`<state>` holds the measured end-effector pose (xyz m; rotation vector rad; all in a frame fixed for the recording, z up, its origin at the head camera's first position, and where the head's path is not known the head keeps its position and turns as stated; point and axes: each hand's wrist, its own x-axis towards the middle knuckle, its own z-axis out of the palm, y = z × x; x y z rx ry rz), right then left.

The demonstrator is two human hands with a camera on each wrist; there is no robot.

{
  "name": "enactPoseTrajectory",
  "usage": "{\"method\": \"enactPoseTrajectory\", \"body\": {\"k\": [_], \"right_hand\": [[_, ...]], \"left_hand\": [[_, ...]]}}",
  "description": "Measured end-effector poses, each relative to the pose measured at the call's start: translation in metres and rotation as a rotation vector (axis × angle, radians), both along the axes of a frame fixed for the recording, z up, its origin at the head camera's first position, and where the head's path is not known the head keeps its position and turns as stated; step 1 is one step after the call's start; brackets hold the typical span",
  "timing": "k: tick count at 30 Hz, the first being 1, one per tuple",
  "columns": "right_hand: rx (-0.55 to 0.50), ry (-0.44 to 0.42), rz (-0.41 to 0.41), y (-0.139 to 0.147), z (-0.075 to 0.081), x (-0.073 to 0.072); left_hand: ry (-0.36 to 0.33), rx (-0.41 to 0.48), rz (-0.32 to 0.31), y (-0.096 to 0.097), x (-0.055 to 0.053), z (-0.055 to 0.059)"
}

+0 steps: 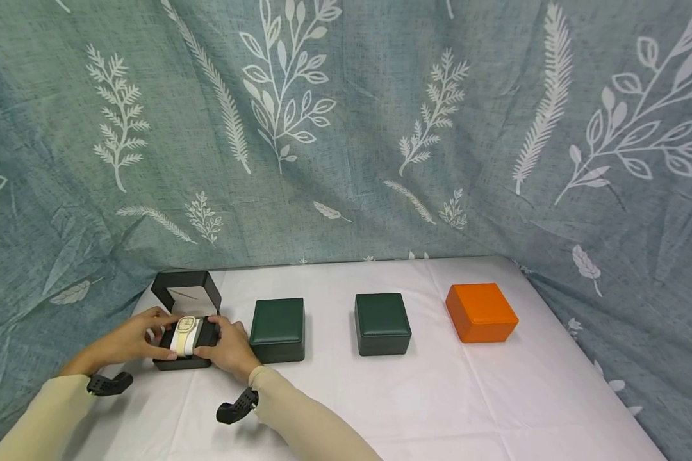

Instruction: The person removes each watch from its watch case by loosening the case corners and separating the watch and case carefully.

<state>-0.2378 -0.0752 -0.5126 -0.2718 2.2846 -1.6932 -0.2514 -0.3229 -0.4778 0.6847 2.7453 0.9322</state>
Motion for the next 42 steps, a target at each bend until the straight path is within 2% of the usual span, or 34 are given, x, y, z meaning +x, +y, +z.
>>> {"method": "enactPoseTrajectory", "body": {"k": [4,7,14,21,26,36,42], "right_hand": [[0.0,0.002,-0.002,0.0001,0.0006,-0.0003],[0.001,0.004,-0.004,0.0002,0.0005,-0.0003],[0.002,-0.004,-0.01,-0.0002,0.0006,0.0007],[0.011,0.007,-0.009,-0.0004,0.0028,-0.0002],[0.011,0.006,-0.012,-0.0009,0.0028,-0.0003],[0.01,0.021,-0.009,-0.0006,0.0026,-0.0014],[0.009,0.014,-0.013,-0.0009,0.0012,-0.0014]], "left_hand": [[-0.032,-0.003,-0.036,0.0013,-0.0029,0.0031],[-0.042,-0.025,-0.032,0.0022,-0.0047,0.0041],[0.07,-0.09,-0.059,0.0038,-0.0057,0.0041],[0.132,-0.071,-0.046,0.0013,-0.0057,0.0012],[0.121,-0.048,-0.02,-0.0012,-0.0052,-0.0022],[0.046,-0.012,0.025,-0.0002,-0.0049,0.0012],[0.033,-0.003,0.04,-0.0016,-0.0044,0.0023]]}}
